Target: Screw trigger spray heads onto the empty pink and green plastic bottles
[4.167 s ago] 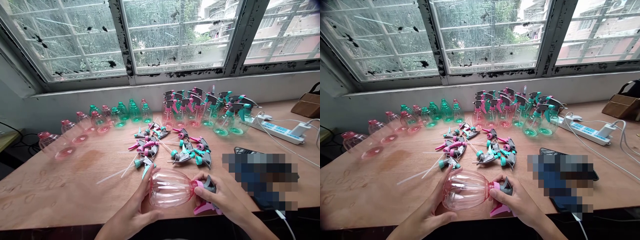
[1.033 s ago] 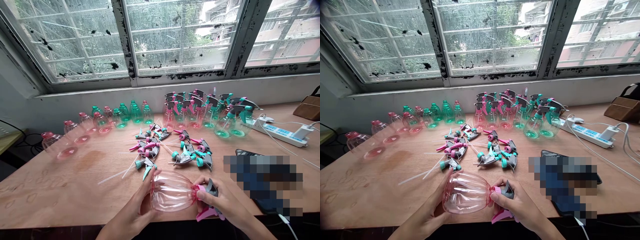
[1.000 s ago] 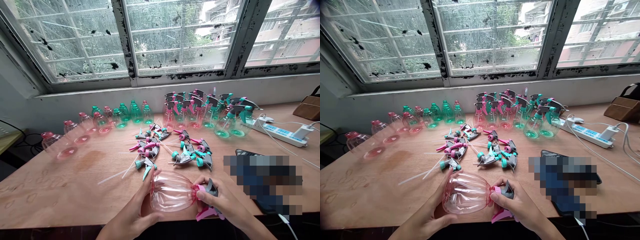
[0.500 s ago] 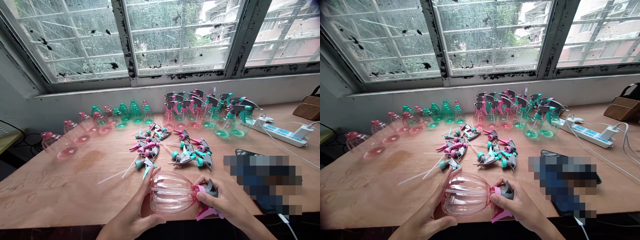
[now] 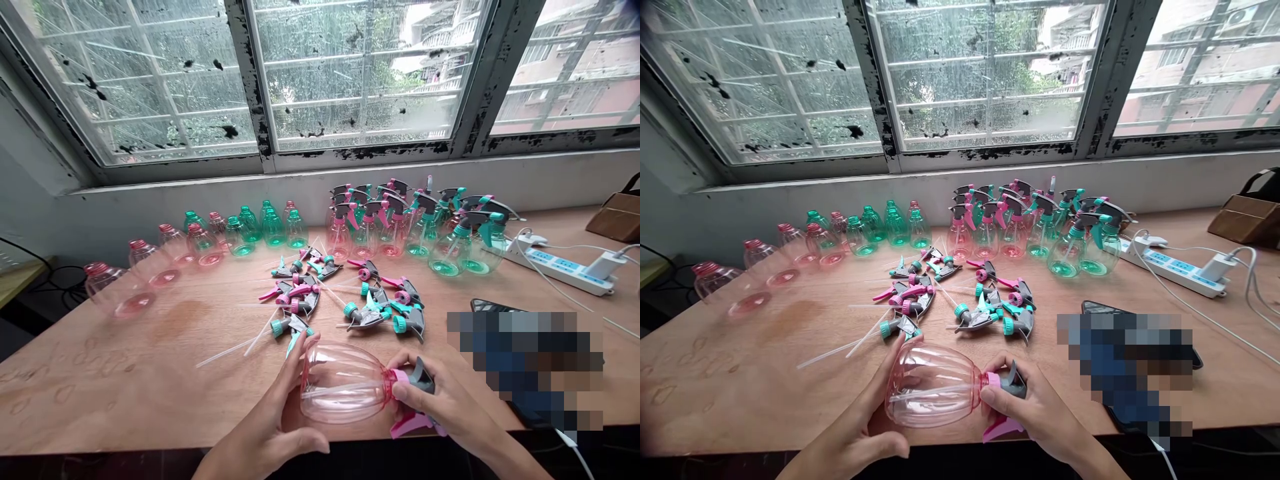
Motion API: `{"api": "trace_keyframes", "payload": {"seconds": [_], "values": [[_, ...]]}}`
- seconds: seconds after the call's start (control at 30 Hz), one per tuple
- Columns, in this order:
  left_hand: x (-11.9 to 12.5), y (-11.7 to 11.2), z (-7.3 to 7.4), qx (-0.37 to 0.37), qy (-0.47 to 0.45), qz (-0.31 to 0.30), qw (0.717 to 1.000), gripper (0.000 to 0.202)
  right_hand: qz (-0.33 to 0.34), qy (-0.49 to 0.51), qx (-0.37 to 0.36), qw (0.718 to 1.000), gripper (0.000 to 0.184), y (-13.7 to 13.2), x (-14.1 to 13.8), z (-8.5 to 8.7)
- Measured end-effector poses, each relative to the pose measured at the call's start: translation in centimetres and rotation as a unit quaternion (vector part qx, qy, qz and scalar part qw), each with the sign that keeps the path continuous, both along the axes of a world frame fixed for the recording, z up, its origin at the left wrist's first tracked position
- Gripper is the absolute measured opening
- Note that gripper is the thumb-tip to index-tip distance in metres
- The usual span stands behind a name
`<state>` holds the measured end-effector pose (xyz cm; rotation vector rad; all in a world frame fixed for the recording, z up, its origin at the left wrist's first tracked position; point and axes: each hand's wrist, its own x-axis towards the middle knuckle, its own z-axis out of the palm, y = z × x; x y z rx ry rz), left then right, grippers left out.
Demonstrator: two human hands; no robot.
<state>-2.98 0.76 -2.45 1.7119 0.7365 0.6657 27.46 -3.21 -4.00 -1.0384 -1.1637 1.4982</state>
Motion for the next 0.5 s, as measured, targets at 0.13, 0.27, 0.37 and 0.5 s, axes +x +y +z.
{"api": "trace_keyframes", "payload": {"seconds": [0.13, 0.27, 0.37, 0.5], "values": [[-0.02, -0.02, 0.49, -0.022, 0.014, 0.000, 1.000, 0.091, -0.007, -0.023, -0.004, 1.000, 0.039, -0.05, -0.08, 0.46], [0.19, -0.30, 0.85, -0.008, 0.016, 0.008, 1.000, 0.076, -0.011, -0.043, -0.007, 0.999, 0.041, -0.06, -0.02, 0.69], [0.40, -0.46, 0.67, -0.006, 0.006, 0.011, 1.000, 0.071, -0.021, -0.036, -0.014, 0.999, 0.040, 0.00, -0.02, 0.54], [0.38, -0.35, 0.53, -0.038, -0.007, 0.019, 0.999, 0.100, -0.012, -0.015, -0.012, 1.000, 0.040, 0.00, -0.13, 0.46]]}}
